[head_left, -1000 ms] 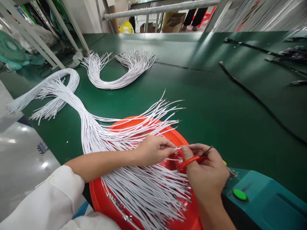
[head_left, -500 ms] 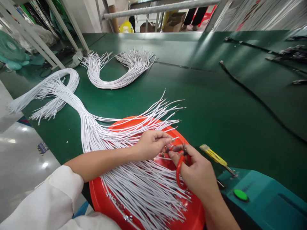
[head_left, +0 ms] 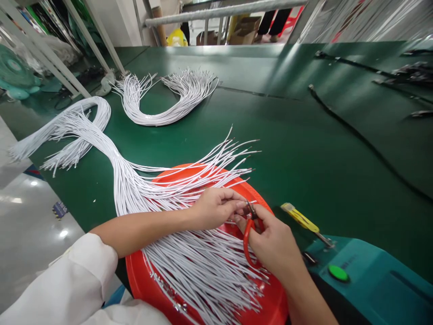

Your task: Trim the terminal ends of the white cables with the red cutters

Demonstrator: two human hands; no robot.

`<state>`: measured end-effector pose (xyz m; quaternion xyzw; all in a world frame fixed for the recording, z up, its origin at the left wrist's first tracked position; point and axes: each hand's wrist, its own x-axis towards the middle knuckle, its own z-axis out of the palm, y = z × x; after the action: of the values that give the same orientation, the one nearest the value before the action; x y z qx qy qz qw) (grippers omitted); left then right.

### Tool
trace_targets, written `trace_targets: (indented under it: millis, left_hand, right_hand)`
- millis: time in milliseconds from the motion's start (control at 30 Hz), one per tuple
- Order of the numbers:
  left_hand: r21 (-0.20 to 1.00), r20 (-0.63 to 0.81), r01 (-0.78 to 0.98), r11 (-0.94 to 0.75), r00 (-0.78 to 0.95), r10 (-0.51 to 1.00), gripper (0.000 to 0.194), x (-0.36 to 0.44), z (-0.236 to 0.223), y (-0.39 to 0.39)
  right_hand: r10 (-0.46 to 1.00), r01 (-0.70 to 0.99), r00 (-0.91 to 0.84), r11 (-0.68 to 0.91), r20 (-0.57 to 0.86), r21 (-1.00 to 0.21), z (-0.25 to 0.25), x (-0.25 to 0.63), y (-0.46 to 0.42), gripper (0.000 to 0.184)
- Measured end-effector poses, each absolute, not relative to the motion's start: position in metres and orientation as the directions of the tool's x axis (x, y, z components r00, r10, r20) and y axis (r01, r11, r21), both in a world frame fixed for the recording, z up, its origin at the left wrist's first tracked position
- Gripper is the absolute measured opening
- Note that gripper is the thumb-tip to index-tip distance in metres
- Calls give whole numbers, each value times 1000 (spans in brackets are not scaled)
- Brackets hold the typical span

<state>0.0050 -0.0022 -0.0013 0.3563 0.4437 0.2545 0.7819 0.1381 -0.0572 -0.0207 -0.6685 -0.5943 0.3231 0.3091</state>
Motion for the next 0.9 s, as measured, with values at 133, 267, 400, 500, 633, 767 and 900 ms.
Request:
trace_targets:
  millis: [133,267,400,500,633,767,900]
  left_hand:
    - [779,-527,-63,624,473,706,7,5,-2,-2]
    - [830,-476,-29,557,484,734,7,4,-3,-2]
    - [870,-442,13,493,465,767,7,3,-6,-3]
    - [888,-419,24,460,459,784,7,2,-7,-3]
    - [926,-374,129,354,424,825,11,0,-10,-2]
    - [948,-287,253,192,422,860,19,-2,-12,0]
    - [943,-249,320,94,488,837,18,-3,-12,0]
  right_hand:
    - [992,603,81,-129,-101,-787,-21,139,-57,24]
    - [990,574,51,-139,-135,-807,-24,141,-57,21]
    - [981,516,13,-172,-193,-839,-26,143,-57,20]
    - [976,500,12,-193,-215,-845,-23,145,-56,19]
    - [975,447,5,-202,-224,-871,-18,150,-56,19]
    - [959,298,278,-149,-63,-943,-20,149,-56,20]
    - [923,270,382,-55,54,-961,-27,146,-59,22]
